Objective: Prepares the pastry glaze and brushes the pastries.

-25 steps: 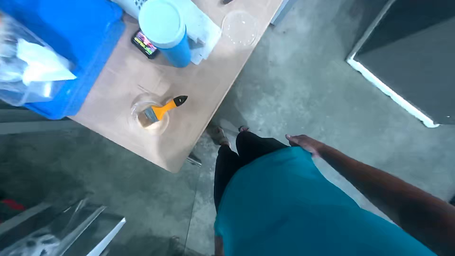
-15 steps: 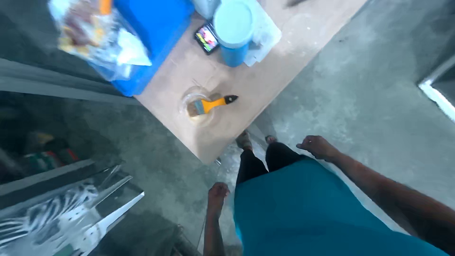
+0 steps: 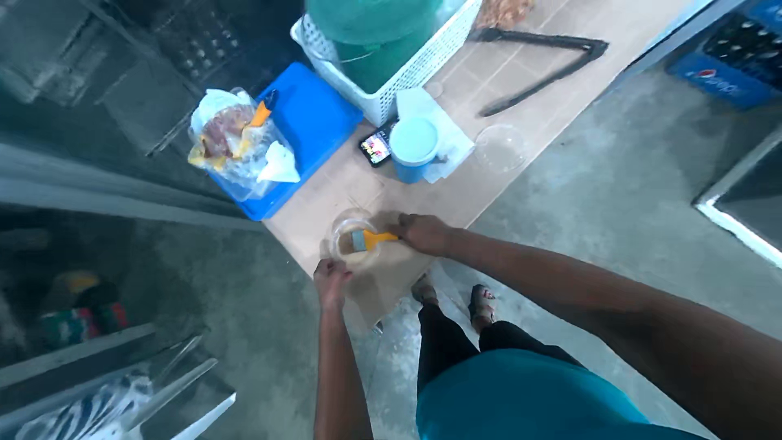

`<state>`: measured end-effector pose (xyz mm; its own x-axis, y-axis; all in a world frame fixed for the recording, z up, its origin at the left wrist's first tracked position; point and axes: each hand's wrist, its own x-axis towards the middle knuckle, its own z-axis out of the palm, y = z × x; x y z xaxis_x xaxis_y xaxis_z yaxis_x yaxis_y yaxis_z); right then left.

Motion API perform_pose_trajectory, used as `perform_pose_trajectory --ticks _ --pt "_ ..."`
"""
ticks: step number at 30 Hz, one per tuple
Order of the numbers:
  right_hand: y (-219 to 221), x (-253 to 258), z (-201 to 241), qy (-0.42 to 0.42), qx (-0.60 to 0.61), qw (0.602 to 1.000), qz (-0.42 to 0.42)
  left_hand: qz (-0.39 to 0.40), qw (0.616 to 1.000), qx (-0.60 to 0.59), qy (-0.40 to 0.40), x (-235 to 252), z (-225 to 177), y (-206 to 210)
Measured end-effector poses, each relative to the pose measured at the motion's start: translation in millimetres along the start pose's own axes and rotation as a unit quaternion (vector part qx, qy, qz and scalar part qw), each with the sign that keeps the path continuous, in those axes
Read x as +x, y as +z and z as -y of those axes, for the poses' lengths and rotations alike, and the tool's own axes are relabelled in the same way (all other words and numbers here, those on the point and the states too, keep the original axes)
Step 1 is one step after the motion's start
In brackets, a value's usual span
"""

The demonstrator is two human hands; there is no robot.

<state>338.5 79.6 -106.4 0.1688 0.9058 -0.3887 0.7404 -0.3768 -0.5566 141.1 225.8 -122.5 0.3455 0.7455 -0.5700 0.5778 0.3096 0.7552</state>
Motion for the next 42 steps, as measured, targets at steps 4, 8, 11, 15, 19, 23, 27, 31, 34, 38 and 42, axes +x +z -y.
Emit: perform_pose_trajectory --ticks 4,8,11,15,19,23,27,31,34,38,42 --pt "-17.1 -59.8 -1.6 -0.039 0.038 0.998 -0.024 0.023 0.996 -0.071 0.056 -38.4 -0.3 19.4" --pt "-53.5 -186.0 -20.8 -0.08 0.147 0.977 -0.132 0.169 0.969 -0.119 0.135 -105.9 -15.2 68.1" --pt "-52.4 -294.7 -53.7 -0.051 0.233 0.921 -0.309 0.286 0.934 -0.094 0.19 -163.0 -25.4 135.0" --pt "-22.0 -443.6 -96.6 -0.004 0.265 0.825 -0.499 0.408 0.883 -0.049 0.224 -258.0 -28.4 246.2" --pt "39.6 -598.5 -111.2 0.039 0.187 0.821 -0.538 0.515 0.836 -0.021 0.187 -372.7 3.0 355.5" --pt "92.5 -740.0 -115.6 0.125 0.126 0.764 -0.62 0.635 0.762 0.027 0.124 -479.1 32.8 451.2" --pt "148.6 -839.1 -138.2 0.217 0.061 0.688 -0.69 0.703 0.7 0.095 0.081 -572.2 52.7 542.5" --pt "195.1 -914.5 -177.0 0.283 0.086 0.579 -0.76 0.767 0.626 0.132 0.053 -651.0 88.5 652.0" --pt "211.4 -990.2 -210.3 0.28 0.245 0.361 -0.855 0.804 0.576 0.147 0.021 -722.2 118.0 735.0" --pt "215.7 -1115.5 -250.6 0.276 0.334 0.084 -0.897 0.856 0.491 0.164 0.003 -835.4 139.7 849.3" --pt "236.8 -1213.4 -277.2 0.217 0.353 -0.077 -0.907 0.872 0.449 0.192 -0.033 -954.8 159.9 934.2"
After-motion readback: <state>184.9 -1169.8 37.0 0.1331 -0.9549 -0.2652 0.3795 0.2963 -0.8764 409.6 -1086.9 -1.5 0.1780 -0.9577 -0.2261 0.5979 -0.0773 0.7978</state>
